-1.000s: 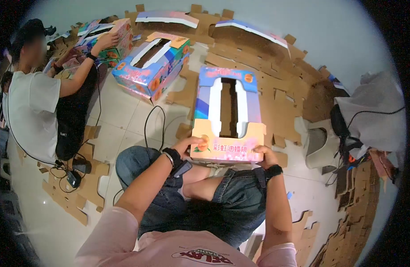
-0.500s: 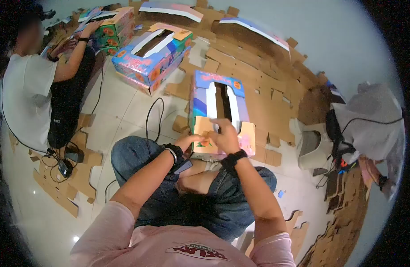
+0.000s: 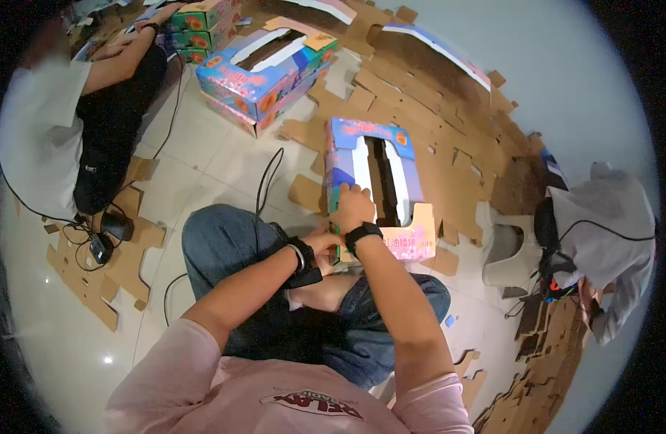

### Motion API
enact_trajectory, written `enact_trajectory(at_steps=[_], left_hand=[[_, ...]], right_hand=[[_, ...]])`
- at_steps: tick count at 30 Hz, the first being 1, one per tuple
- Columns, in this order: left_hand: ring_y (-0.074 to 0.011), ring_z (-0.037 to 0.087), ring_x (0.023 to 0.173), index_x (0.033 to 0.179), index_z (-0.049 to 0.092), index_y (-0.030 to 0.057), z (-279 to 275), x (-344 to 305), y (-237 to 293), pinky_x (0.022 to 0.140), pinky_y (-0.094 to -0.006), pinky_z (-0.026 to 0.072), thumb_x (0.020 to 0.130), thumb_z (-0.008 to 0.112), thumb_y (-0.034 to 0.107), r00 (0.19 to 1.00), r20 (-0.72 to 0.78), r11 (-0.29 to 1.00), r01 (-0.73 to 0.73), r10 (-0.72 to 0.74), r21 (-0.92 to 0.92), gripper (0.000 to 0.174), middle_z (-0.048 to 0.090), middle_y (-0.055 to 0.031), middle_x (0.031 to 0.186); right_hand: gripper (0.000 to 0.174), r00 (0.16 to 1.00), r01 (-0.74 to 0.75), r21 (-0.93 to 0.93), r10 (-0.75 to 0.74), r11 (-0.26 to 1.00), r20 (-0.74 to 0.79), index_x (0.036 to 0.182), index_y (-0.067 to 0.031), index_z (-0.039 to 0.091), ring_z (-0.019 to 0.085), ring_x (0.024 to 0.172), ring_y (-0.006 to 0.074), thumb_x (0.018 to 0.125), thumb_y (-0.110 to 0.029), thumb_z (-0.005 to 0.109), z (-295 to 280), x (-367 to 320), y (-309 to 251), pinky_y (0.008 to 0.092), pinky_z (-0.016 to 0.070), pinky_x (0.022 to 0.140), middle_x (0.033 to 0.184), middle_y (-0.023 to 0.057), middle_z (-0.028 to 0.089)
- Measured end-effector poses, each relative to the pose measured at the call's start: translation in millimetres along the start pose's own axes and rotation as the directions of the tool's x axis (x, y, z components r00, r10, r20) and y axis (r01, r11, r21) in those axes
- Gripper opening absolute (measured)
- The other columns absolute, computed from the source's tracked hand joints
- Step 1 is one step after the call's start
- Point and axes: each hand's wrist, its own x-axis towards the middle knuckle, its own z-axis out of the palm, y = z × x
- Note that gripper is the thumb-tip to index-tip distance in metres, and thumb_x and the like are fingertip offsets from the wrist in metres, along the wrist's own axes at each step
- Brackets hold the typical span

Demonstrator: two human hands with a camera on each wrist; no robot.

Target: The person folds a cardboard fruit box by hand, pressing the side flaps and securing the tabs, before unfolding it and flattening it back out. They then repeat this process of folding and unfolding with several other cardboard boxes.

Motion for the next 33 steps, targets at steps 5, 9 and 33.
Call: enact_trajectory(at_steps=[5, 9, 33], left_hand=[[-0.0178, 0.055, 0.047, 0.089, 0.061, 0.0021, -14.7, 43.6, -66.1, 0.041, -0.0312, 0.0402, 0.065, 0.083, 0.022, 0.998, 0.007, 0.981, 0.059, -0.059, -0.184, 0.038, 0.06, -0.0066, 0.067], [-0.0178, 0.053, 0.043, 0.088, 0.06, 0.0029, -12.3, 44.2, -65.6, 0.038, -0.031, 0.039, 0.065, 0.083, 0.02, 1.0, 0.0, 0.981, -0.017, 0.017, -0.191, 0.037, 0.058, -0.0058, 0.063], [-0.0239, 0.053, 0.118, 0.142, 0.034, 0.012, 19.0, -21.5, 34.5, 0.092, -0.0438, 0.0451, 0.067, 0.078, 0.027, 0.995, -0.082, 0.991, 0.051, -0.062, -0.122, 0.088, 0.054, -0.0111, 0.129]], right_hand=[[0.058, 0.999, -0.032, -0.115, 0.027, 0.993, -0.045, 0.102, -0.0049, 0.061, 0.059, 0.102, 0.0367, 0.057, -0.03, 0.086, 4.7, -5.0, -5.3, 0.0453, 0.0553, 0.08, 0.104, 0.0147, 0.063], [0.054, 0.997, -0.068, -0.126, 0.065, 0.99, -0.028, 0.094, -0.0052, 0.065, 0.063, 0.1, 0.033, 0.054, -0.032, 0.089, 5.2, -1.8, -4.0, 0.044, 0.056, 0.077, 0.099, 0.0121, 0.067], [0.057, 0.718, 0.138, 0.99, 0.692, -0.032, -0.078, 0.133, 0.0028, 0.042, 0.048, 0.117, 0.0223, 0.084, -0.011, 0.068, -9.6, -141.5, 80.2, 0.035, 0.0379, 0.102, 0.127, 0.0123, 0.05]])
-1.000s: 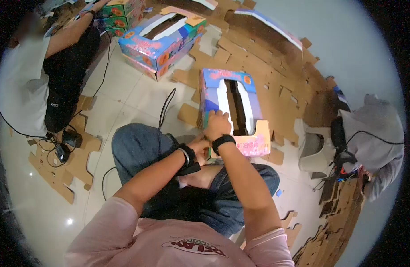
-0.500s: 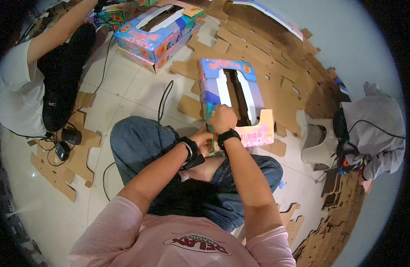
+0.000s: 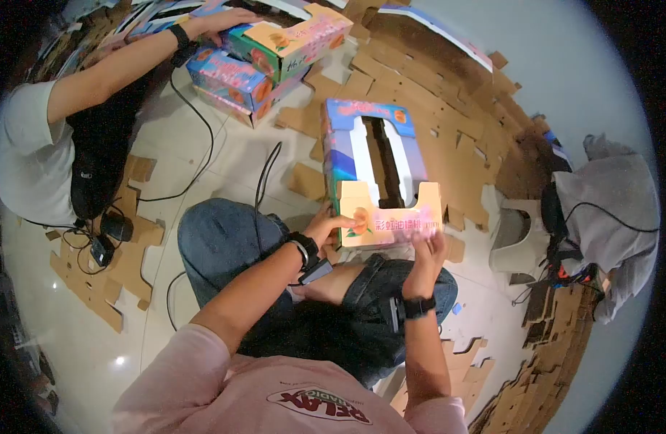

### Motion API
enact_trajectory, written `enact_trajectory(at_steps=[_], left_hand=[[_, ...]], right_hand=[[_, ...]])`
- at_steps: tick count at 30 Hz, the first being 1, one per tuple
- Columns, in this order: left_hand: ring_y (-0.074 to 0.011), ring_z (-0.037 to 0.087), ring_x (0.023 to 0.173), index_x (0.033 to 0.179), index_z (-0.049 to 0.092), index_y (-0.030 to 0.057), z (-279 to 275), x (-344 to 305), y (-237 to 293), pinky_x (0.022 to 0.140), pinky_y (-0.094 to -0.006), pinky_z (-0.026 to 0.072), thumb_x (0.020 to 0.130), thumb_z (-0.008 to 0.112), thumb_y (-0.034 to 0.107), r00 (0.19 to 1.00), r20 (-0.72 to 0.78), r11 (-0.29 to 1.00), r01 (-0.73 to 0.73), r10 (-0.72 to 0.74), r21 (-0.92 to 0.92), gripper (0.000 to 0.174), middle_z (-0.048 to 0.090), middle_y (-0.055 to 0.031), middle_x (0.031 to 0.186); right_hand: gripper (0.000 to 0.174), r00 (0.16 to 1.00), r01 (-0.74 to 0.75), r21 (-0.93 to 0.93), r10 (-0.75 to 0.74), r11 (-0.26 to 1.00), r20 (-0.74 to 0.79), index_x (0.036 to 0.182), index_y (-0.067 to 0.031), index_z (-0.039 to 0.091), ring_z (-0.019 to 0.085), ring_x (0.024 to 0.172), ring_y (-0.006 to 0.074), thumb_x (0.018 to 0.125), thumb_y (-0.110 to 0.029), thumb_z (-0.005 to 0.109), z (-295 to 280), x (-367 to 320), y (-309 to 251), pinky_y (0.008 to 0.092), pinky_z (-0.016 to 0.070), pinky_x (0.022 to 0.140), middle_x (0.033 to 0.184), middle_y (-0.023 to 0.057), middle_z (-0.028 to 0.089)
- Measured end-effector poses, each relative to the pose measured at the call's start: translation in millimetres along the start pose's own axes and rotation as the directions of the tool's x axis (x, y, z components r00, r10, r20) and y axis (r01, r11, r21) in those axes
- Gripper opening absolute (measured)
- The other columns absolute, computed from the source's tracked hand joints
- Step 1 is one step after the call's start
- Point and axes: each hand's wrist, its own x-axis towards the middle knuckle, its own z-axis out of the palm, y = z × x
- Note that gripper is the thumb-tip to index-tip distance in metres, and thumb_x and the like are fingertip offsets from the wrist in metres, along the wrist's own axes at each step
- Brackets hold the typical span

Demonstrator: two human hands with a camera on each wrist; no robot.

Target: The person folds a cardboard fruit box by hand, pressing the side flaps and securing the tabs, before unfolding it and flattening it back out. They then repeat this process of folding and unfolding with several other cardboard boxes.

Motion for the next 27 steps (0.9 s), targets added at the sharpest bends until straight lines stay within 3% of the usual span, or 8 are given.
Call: enact_trajectory(at_steps=[4, 6, 9, 13, 16, 22, 25, 27], left_hand=[[-0.0232, 0.054, 0.115, 0.143, 0.033, 0.0124, 3.9, -5.0, 7.1, 0.091, -0.043, 0.0452, 0.067, 0.077, 0.027, 0.998, 0.063, 1.0, 0.012, -0.013, 0.025, 0.089, 0.054, -0.0112, 0.129], [-0.0189, 0.063, 0.099, 0.123, 0.051, 0.0013, 12.9, -21.4, 14.4, 0.084, -0.0336, 0.0522, 0.07, 0.076, 0.019, 1.0, 0.004, 0.998, -0.01, 0.01, -0.064, 0.061, 0.062, -0.0108, 0.109], [-0.0185, 0.063, 0.098, 0.124, 0.051, 0.0011, 9.1, -15.6, -2.1, 0.085, -0.0328, 0.0512, 0.07, 0.077, 0.02, 0.998, 0.037, 0.984, -0.051, 0.058, -0.17, 0.063, 0.063, -0.0104, 0.11], [-0.0194, 0.062, 0.101, 0.126, 0.048, 0.0006, 9.7, -17.4, -15.9, 0.088, -0.0335, 0.0503, 0.069, 0.078, 0.02, 0.992, 0.013, 0.979, -0.122, 0.126, -0.165, 0.067, 0.062, -0.0104, 0.111], [-0.0215, 0.059, 0.105, 0.131, 0.041, 0.0008, 7.6, -8.8, -25.0, 0.09, -0.0343, 0.0493, 0.068, 0.08, 0.019, 0.977, 0.036, 0.97, -0.202, 0.209, -0.135, 0.077, 0.059, -0.0113, 0.115], [-0.0247, 0.053, 0.119, 0.146, 0.025, 0.0071, 10.4, -22.7, -18.9, 0.1, -0.0395, 0.0462, 0.072, 0.076, 0.01, 0.981, 0.049, 0.981, -0.182, 0.185, -0.071, 0.09, 0.05, -0.0147, 0.131], [-0.0159, 0.056, 0.092, 0.15, 0.018, 0.0127, -16.3, -5.1, -25.4, 0.086, -0.0362, 0.0489, 0.076, 0.072, -0.003, 0.935, 0.275, 0.97, -0.184, 0.223, -0.161, 0.093, 0.048, -0.0007, 0.097], [-0.0163, 0.056, 0.088, 0.151, 0.019, 0.0142, -26.9, -5.8, 22.2, 0.087, -0.0357, 0.0474, 0.08, 0.073, 0.007, 0.907, 0.3, 0.948, -0.241, 0.296, -0.208, 0.09, 0.05, 0.0014, 0.099]], right_hand=[[0.075, 0.982, -0.184, 0.106, 0.188, 0.977, -0.022, 0.14, 0.0001, 0.033, 0.037, 0.131, 0.0265, 0.083, -0.032, 0.071, -35.0, 1.4, 14.2, 0.0453, 0.0241, 0.111, 0.143, 0.0149, 0.036], [0.084, 0.813, -0.579, 0.203, 0.541, 0.789, 0.217, 0.141, -0.0025, 0.033, 0.032, 0.134, 0.029, 0.079, -0.04, 0.073, -36.8, 10.3, 7.1, 0.0482, 0.0215, 0.111, 0.147, 0.0147, 0.031], [0.079, 0.669, -0.739, 0.178, 0.673, 0.65, 0.315, 0.136, -0.0059, 0.042, 0.032, 0.134, 0.0314, 0.076, -0.044, 0.075, -20.5, 19.0, 29.2, 0.0473, 0.0217, 0.11, 0.145, 0.0125, 0.035], [0.062, 0.759, -0.646, 0.11, 0.622, 0.755, 0.194, 0.125, -0.0073, 0.054, 0.042, 0.127, 0.0288, 0.077, -0.039, 0.077, 11.9, 5.2, 46.7, 0.0443, 0.0302, 0.106, 0.135, 0.0094, 0.049], [0.038, 0.834, -0.551, 0.29, 0.515, 0.782, 0.197, 0.112, -0.0072, 0.063, 0.059, 0.106, 0.0204, 0.079, -0.021, 0.075, 13.6, 9.2, 58.8, 0.0374, 0.0456, 0.092, 0.11, 0.0038, 0.065], [0.046, 0.858, -0.512, 0.273, 0.478, 0.814, 0.185, 0.115, -0.0072, 0.06, 0.06, 0.106, 0.0222, 0.076, -0.026, 0.073, 8.4, 10.6, 45.1, 0.0413, 0.0479, 0.092, 0.111, 0.007, 0.064], [0.05, 0.857, -0.506, 0.301, 0.432, 0.808, 0.281, 0.116, -0.0074, 0.058, 0.061, 0.105, 0.0245, 0.074, -0.03, 0.073, -16.4, 40.5, 26.8, 0.0433, 0.0491, 0.092, 0.11, 0.009, 0.065], [0.049, 0.89, -0.421, 0.241, 0.348, 0.874, 0.294, 0.117, -0.0039, 0.057, 0.063, 0.103, 0.0276, 0.075, -0.026, 0.069, -39.0, 61.5, 11.9, 0.0433, 0.049, 0.094, 0.11, 0.0102, 0.065]])
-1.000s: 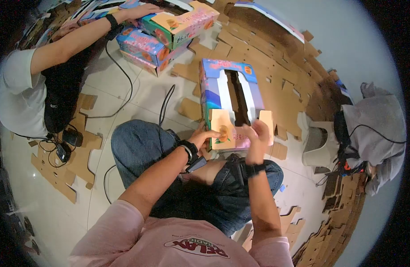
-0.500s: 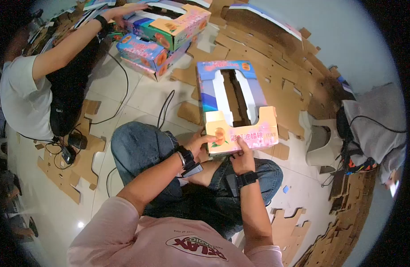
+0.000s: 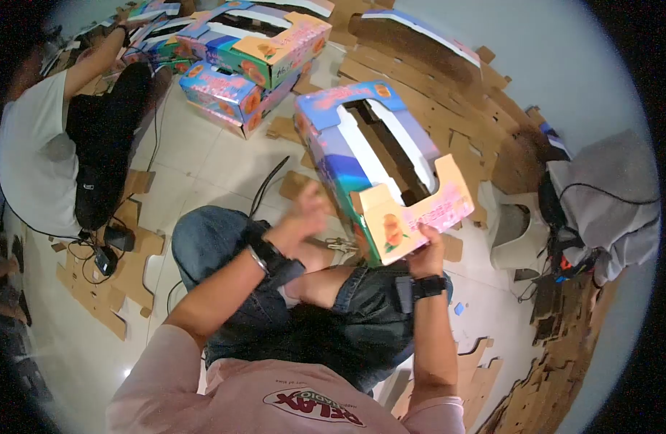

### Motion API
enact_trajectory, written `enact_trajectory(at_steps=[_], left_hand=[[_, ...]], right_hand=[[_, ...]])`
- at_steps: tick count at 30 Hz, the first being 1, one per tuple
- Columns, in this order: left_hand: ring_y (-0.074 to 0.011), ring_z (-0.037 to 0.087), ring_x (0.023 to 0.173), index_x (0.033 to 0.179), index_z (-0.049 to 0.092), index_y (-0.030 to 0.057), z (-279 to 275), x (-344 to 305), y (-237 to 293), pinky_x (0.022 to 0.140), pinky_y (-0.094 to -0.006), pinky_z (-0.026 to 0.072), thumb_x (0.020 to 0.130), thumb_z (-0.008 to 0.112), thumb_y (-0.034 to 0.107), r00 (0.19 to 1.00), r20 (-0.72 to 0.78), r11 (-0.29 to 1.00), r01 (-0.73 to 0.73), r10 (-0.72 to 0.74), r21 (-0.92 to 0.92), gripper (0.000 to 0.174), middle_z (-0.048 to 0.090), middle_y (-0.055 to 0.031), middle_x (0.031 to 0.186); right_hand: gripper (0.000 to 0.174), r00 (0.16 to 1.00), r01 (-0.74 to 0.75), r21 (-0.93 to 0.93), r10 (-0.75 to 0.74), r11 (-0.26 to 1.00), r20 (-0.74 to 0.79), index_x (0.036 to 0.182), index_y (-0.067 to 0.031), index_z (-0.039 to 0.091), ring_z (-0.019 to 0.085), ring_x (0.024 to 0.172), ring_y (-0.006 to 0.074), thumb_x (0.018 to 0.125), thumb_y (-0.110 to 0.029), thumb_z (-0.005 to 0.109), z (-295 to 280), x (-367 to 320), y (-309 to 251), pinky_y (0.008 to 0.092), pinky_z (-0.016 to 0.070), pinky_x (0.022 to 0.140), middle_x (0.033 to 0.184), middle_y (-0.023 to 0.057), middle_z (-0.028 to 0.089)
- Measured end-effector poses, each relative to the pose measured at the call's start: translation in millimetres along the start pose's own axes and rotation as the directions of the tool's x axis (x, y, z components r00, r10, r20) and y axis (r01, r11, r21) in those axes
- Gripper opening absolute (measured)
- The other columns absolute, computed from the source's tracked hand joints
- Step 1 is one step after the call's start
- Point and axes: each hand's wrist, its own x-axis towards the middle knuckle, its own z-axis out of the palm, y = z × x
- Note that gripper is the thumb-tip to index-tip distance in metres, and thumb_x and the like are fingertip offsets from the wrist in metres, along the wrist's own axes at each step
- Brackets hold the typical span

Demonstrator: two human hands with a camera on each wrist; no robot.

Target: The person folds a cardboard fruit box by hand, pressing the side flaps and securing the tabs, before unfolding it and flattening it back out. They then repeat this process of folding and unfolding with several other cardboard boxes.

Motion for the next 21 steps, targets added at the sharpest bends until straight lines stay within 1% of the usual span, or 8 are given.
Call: enact_trajectory(at_steps=[2, 3, 4, 5, 6, 10, 12, 21], left_hand=[[-0.0217, 0.053, 0.111, 0.137, 0.039, 0.0162, -11.6, 5.1, 40.0, 0.094, -0.0438, 0.0445, 0.086, 0.07, 0.028, 0.943, -0.32, 0.995, -0.098, 0.096, 0.011, 0.061, 0.052, -0.0096, 0.122], [-0.0231, 0.052, 0.113, 0.135, 0.042, 0.0159, -86.1, 26.4, 45.0, 0.095, -0.0472, 0.0434, 0.087, 0.067, 0.034, 0.922, -0.164, 0.78, -0.191, 0.35, 0.596, 0.056, 0.051, -0.0109, 0.124], [-0.0245, 0.051, 0.115, 0.132, 0.045, 0.0156, -151.9, 47.2, 40.2, 0.095, -0.0506, 0.0422, 0.089, 0.064, 0.04, 0.879, 0.116, 0.252, -0.256, 0.462, 0.933, 0.053, 0.051, -0.0122, 0.126], [-0.0242, 0.052, 0.115, 0.134, 0.047, 0.0134, -114.4, 36.9, 80.1, 0.094, -0.0499, 0.0426, 0.087, 0.067, 0.041, 0.845, -0.328, 0.8, -0.176, 0.422, 0.574, 0.059, 0.054, -0.0113, 0.125], [-0.0239, 0.054, 0.115, 0.135, 0.048, 0.0111, -72.2, 25.7, 123.3, 0.094, -0.0491, 0.043, 0.084, 0.071, 0.042, 0.77, -0.631, 0.984, -0.17, 0.097, -0.057, 0.064, 0.056, -0.0103, 0.124], [-0.0239, 0.052, 0.117, 0.134, 0.048, 0.0109, -98.8, 15.2, 138.3, 0.095, -0.0523, 0.044, 0.094, 0.056, 0.043, 0.891, -0.449, 0.996, 0.033, -0.065, -0.078, 0.051, 0.055, -0.0147, 0.127], [-0.0185, 0.064, 0.099, 0.124, 0.058, 0.005, -85.5, 14.3, 124.0, 0.089, -0.0349, 0.0501, 0.092, 0.06, 0.042, 0.92, -0.391, 0.977, 0.105, -0.024, 0.187, 0.049, 0.067, -0.0102, 0.109], [-0.018, 0.067, 0.087, 0.115, 0.06, 0.0006, -49.2, 9.1, 110.3, 0.078, -0.0301, 0.0546, 0.09, 0.06, 0.029, 0.908, -0.333, 0.932, 0.323, -0.255, 0.167, 0.038, 0.068, -0.0094, 0.101]], right_hand=[[0.05, 0.991, 0.118, -0.122, -0.11, 0.986, 0.074, 0.118, -0.0019, 0.056, 0.063, 0.104, 0.027, 0.075, -0.024, 0.067, -20.4, 1.3, -28.3, 0.0413, 0.0478, 0.096, 0.111, 0.0101, 0.065], [0.05, 0.99, 0.091, -0.103, -0.079, 0.991, 0.114, 0.119, -0.0015, 0.055, 0.063, 0.104, 0.0269, 0.075, -0.023, 0.067, -27.0, -1.6, -42.3, 0.0407, 0.0472, 0.097, 0.111, 0.0105, 0.065], [0.051, 0.987, 0.063, -0.084, -0.05, 0.994, 0.154, 0.12, -0.001, 0.055, 0.063, 0.104, 0.0269, 0.075, -0.021, 0.066, -32.7, -5.5, -55.5, 0.0401, 0.0466, 0.098, 0.111, 0.0109, 0.065], [0.052, 0.983, 0.029, -0.081, -0.014, 0.996, 0.185, 0.121, -0.0006, 0.054, 0.063, 0.103, 0.0262, 0.075, -0.02, 0.066, -38.3, -7.8, -66.5, 0.0393, 0.0476, 0.097, 0.112, 0.0114, 0.065], [0.05, 0.982, 0.022, -0.102, -0.002, 0.995, 0.191, 0.12, -0.0005, 0.055, 0.064, 0.1, 0.0258, 0.075, -0.02, 0.065, -41.2, -10.9, -76.9, 0.0382, 0.0489, 0.095, 0.11, 0.0109, 0.066], [0.05, 0.973, 0.014, -0.21, 0.036, 0.978, 0.229, 0.116, 0.0015, 0.057, 0.067, 0.092, 0.0237, 0.07, -0.017, 0.066, -38.3, -22.3, -105.6, 0.0358, 0.0521, 0.089, 0.104, 0.0103, 0.068], [0.05, 0.967, 0.013, -0.266, 0.056, 0.964, 0.249, 0.114, 0.0023, 0.058, 0.067, 0.089, 0.0227, 0.068, -0.016, 0.066, -28.2, -32.2, -118.4, 0.0351, 0.0529, 0.086, 0.102, 0.0102, 0.069], [0.056, 0.986, -0.048, -0.314, 0.095, 0.948, 0.135, 0.118, -0.0016, 0.057, 0.065, 0.094, 0.0194, 0.078, -0.037, 0.072, -47.4, -53.2, -125.7, 0.0334, 0.0508, 0.088, 0.107, 0.0089, 0.067]])
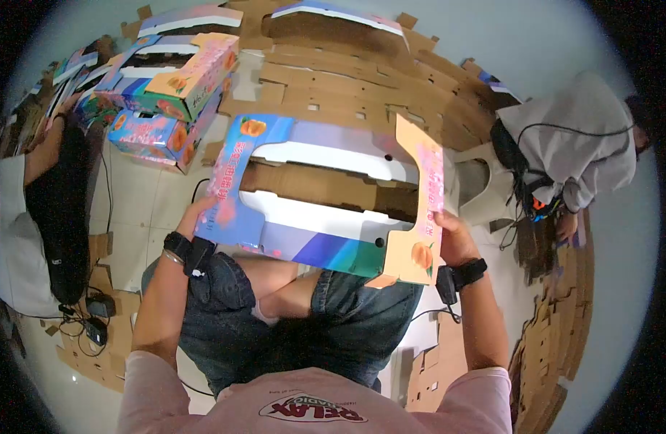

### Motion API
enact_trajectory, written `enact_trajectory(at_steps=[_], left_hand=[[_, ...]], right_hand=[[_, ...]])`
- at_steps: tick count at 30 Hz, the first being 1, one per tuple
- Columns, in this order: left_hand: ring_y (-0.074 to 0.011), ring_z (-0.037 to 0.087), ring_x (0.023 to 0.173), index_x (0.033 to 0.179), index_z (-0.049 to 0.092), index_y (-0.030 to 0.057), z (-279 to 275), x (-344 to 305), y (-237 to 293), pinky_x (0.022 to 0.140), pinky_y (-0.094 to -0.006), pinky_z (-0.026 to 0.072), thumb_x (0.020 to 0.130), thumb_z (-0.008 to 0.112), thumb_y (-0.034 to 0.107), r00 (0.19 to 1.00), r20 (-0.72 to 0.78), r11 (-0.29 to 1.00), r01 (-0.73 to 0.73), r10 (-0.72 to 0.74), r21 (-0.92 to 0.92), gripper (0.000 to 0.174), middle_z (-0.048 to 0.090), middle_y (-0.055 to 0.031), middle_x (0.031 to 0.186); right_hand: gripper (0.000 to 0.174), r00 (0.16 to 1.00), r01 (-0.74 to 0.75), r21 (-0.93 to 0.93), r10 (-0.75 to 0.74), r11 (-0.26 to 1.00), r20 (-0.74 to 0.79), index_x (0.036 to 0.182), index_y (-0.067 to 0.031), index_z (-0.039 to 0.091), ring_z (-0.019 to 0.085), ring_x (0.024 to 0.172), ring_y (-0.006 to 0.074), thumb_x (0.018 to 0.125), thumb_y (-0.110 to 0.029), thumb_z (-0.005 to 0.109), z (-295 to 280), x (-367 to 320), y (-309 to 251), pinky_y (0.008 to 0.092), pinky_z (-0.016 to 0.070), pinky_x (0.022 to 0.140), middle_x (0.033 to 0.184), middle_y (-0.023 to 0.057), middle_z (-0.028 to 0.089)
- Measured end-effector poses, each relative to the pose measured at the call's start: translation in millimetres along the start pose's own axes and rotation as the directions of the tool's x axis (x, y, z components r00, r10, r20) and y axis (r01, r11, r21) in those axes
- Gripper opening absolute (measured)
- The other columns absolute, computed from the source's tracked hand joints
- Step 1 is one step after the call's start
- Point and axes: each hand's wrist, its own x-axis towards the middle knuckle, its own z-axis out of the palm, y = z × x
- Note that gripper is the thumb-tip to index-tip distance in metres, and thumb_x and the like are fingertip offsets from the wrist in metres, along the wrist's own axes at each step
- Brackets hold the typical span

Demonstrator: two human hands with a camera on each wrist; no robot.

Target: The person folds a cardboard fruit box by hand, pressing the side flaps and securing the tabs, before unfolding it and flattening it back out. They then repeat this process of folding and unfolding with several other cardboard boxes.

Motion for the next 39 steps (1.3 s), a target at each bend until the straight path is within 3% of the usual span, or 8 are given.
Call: enact_trajectory(at_steps=[5, 9, 14, 20, 21, 26, 35, 39], left_hand=[[-0.0205, 0.067, 0.089, 0.116, 0.058, -0.0011, -1.3, -1.2, -4.9, 0.079, -0.0326, 0.0546, 0.089, 0.059, 0.024, 0.996, 0.038, 0.997, -0.078, 0.079, -0.026, 0.037, 0.067, -0.0112, 0.102], [-0.023, 0.066, 0.092, 0.12, 0.055, -0.0016, -20.9, 5.5, -10.4, 0.082, -0.0346, 0.0543, 0.088, 0.058, 0.021, 0.98, 0.111, 0.986, -0.157, 0.162, -0.06, 0.04, 0.066, -0.0132, 0.105], [-0.0242, 0.068, 0.086, 0.11, 0.061, -0.0045, -20.3, 1.7, -6.8, 0.078, -0.0348, 0.056, 0.087, 0.057, 0.029, 0.973, 0.02, 0.973, -0.228, 0.229, -0.035, 0.04, 0.068, -0.0151, 0.098], [-0.0257, 0.068, 0.089, 0.114, 0.061, -0.0051, -7.0, -3.7, -11.5, 0.08, -0.0358, 0.056, 0.085, 0.058, 0.028, 0.962, -0.015, 0.962, -0.272, 0.272, 0.026, 0.044, 0.068, -0.016, 0.102], [-0.026, 0.068, 0.09, 0.113, 0.061, -0.0049, -8.1, -3.9, -11.5, 0.08, -0.0362, 0.056, 0.084, 0.059, 0.028, 0.95, -0.035, 0.949, -0.307, 0.31, 0.063, 0.044, 0.068, -0.0161, 0.102], [-0.0258, 0.066, 0.094, 0.124, 0.051, -0.0018, -18.2, -3.4, -11.7, 0.082, -0.0371, 0.0547, 0.081, 0.06, 0.02, 0.964, 0.0, 0.957, -0.266, 0.268, 0.114, 0.049, 0.064, -0.0135, 0.107], [-0.0234, 0.064, 0.093, 0.121, 0.055, 0.001, 4.3, 12.1, -30.8, 0.083, -0.035, 0.0523, 0.082, 0.062, 0.022, 0.984, -0.023, 0.983, -0.175, 0.176, 0.061, 0.045, 0.065, -0.0104, 0.106], [-0.024, 0.063, 0.098, 0.119, 0.056, 0.0015, 35.4, 20.8, -58.0, 0.087, -0.0371, 0.0517, 0.083, 0.063, 0.022, 0.969, -0.148, 0.977, -0.209, 0.2, -0.046, 0.042, 0.063, -0.0104, 0.11]], right_hand=[[0.051, 0.994, 0.015, 0.165, 0.004, 0.986, -0.112, 0.119, -0.0041, 0.057, 0.064, 0.098, 0.0191, 0.087, -0.043, 0.066, 6.4, -15.9, 23.2, 0.0358, 0.0485, 0.092, 0.109, 0.0071, 0.066], [0.087, 0.968, 0.231, -0.154, -0.242, 0.961, -0.059, 0.14, 0.0006, 0.039, 0.057, 0.112, 0.0194, 0.076, -0.047, 0.074, 29.5, -40.4, 33.3, 0.0326, 0.0428, 0.1, 0.126, 0.0083, 0.058], [0.138, 0.949, 0.316, -0.15, -0.312, 0.937, 0.05, 0.154, -0.0043, 0.009, 0.021, 0.145, 0.022, 0.046, -0.024, 0.091, 65.5, -49.5, 23.7, 0.038, 0.0236, 0.114, 0.157, 0.0093, 0.025], [0.055, 0.759, 0.32, -0.202, -0.379, 0.925, -0.53, 0.133, -0.0012, 0.047, 0.053, 0.107, 0.0126, 0.086, -0.018, 0.07, 56.4, 23.3, 60.8, 0.0256, 0.0397, 0.091, 0.121, 0.0032, 0.057], [0.054, 0.672, 0.414, -0.14, -0.405, 0.9, -0.62, 0.131, -0.0056, 0.047, 0.05, 0.108, 0.014, 0.088, -0.031, 0.069, 70.9, 28.9, 56.1, 0.0306, 0.039, 0.09, 0.122, 0.002, 0.055], [0.062, 0.787, 0.324, 0.17, -0.165, 0.931, -0.595, 0.135, -0.0169, 0.046, 0.043, 0.122, 0.0195, 0.088, -0.052, 0.065, 31.9, 84.0, 82.9, 0.0504, 0.0341, 0.099, 0.132, -0.0011, 0.052], [0.068, 0.826, 0.395, 0.412, -0.122, 0.821, -0.55, 0.139, -0.0182, 0.041, 0.037, 0.131, 0.0175, 0.087, -0.053, 0.065, 23.7, 120.5, 92.9, 0.0497, 0.0219, 0.11, 0.134, -0.0017, 0.049], [0.094, 0.856, 0.402, 0.521, -0.106, 0.753, -0.507, 0.147, -0.0085, 0.025, 0.031, 0.136, 0.0314, 0.08, -0.053, 0.073, 21.9, 142.0, 109.4, 0.0508, 0.0207, 0.113, 0.152, 0.017, 0.023]])
